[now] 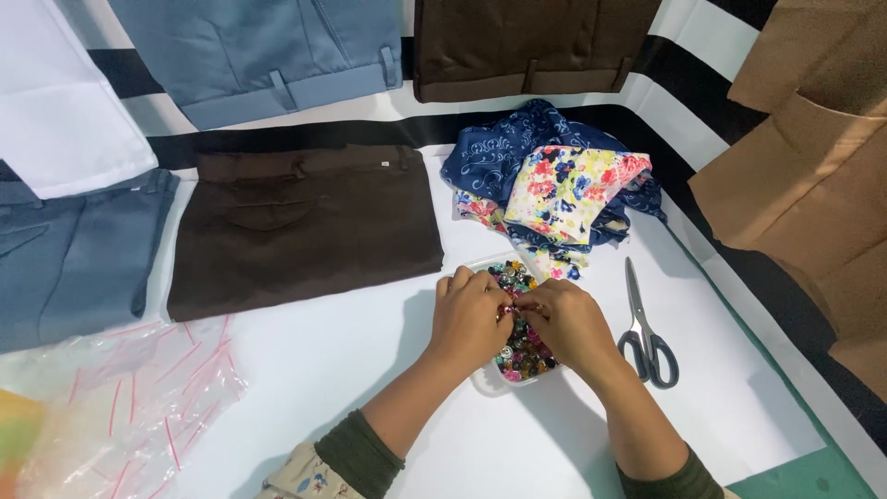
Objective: The person sorts colorful buttons into small plastic bags and places the bags into a yellow container.
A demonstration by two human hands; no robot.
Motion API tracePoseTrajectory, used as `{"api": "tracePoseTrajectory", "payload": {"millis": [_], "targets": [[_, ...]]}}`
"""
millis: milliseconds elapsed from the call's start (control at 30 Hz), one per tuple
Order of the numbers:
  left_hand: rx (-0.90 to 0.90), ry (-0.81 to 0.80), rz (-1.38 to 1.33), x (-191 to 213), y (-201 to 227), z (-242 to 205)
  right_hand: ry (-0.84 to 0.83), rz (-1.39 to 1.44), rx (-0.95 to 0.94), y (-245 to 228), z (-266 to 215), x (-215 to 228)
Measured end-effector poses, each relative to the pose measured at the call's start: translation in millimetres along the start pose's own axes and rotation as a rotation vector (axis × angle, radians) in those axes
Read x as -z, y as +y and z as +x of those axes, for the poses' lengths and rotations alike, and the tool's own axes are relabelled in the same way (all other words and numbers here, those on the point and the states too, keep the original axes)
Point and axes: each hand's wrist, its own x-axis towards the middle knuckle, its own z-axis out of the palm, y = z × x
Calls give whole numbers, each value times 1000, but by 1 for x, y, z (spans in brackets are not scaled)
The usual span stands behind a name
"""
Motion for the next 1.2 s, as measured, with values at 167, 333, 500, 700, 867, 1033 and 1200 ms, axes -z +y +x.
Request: {"api": "tracePoseTrajectory", "payload": {"millis": [167,333,500,700,867,1033,1200], "targets": [[-22,53,-38,18,-4,-7,95,106,20,-6,-3,0],[-60,166,10,44,-25,-30,332,314,164,-21,-9,-26],[22,117,158,70,-67,-68,482,393,547,-71,-18,-62],[98,187,60,76,-118,-113,206,524,528,-103,-4,-116],[150,93,94,77,-130,-116,126,583,427,-113,10,-135],[282,-147,169,111,-96,-110,27,533,340,-118,6,-128],[309,-161,217,115,-91,-110,38,467,392,-118,4,-123]]}}
